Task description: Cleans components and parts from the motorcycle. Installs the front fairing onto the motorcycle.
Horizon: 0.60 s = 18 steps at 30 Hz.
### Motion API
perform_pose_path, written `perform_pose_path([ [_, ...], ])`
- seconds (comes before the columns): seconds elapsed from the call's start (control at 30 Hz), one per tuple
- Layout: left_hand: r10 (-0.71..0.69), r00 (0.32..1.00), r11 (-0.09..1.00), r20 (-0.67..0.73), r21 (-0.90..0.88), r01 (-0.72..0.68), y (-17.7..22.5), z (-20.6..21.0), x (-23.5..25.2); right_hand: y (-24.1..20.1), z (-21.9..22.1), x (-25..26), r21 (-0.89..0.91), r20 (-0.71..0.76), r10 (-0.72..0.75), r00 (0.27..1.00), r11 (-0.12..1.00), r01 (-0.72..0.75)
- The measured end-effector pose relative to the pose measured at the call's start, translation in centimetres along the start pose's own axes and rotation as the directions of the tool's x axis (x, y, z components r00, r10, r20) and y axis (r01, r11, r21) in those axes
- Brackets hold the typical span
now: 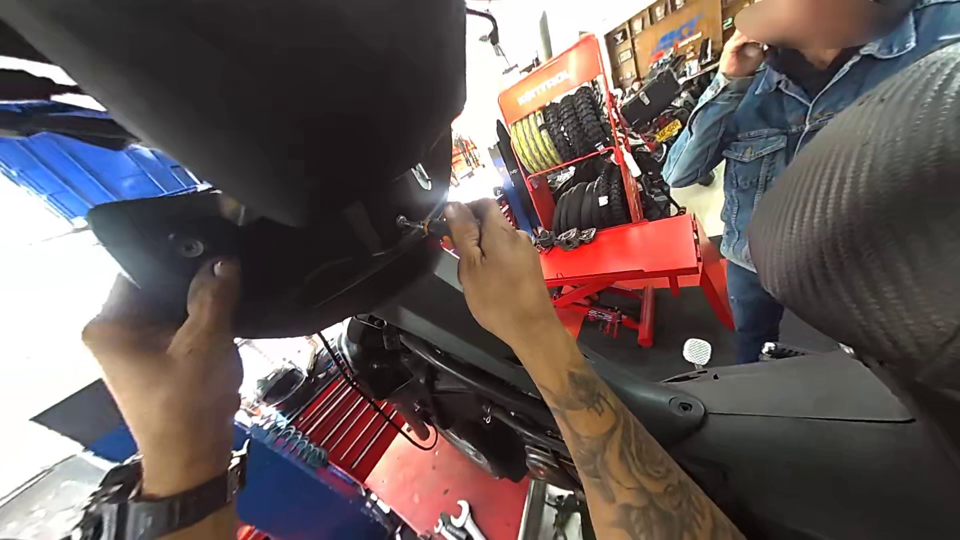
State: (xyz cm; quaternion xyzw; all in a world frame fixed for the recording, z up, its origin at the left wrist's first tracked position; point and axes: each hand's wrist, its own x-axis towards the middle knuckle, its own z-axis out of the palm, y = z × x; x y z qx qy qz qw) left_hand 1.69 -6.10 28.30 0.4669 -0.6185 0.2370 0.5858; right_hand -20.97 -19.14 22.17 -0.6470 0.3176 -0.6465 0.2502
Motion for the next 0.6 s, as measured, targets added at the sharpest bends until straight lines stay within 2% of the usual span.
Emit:
perform_pose_path([
  [0.13, 0.023, 0.997, 0.999, 0.079, -0.027, -0.021, 0.7, -0.5, 0.1, 0.2, -0.3, -0.4, 0.007, 0.152, -0.143, 0.978, 0.99, 0.143],
  [0.3, 0.015, 0.992, 0.998, 0.125, -0.064, -0.007, 0.6, -1.1, 0.4, 0.3, 0.1, 0.1, -0.094, 0.092, -0.289, 0.953, 0.95, 0.297],
  [0.47, -0.02, 0.996, 1.0, 0.09, 0.015, 0.019, -0.4, -1.6, -0.4, 0.8, 0.7, 0.6, -0.155, 0.024, -0.329, 0.944, 0.931, 0.329],
  [0.53, -0.098, 0.995, 0.995, 0.012, 0.012, 0.098, 1.0, -1.4, -1.6, 1.0, 0.9, 0.7, -0.161, 0.018, -0.346, 0.938, 0.925, 0.344],
  [0.6, -0.166, 0.986, 0.986, -0.024, -0.016, 0.165, 5.8, 0.4, -1.8, 0.9, 0.6, 0.6, -0.142, 0.061, -0.322, 0.945, 0.934, 0.327],
])
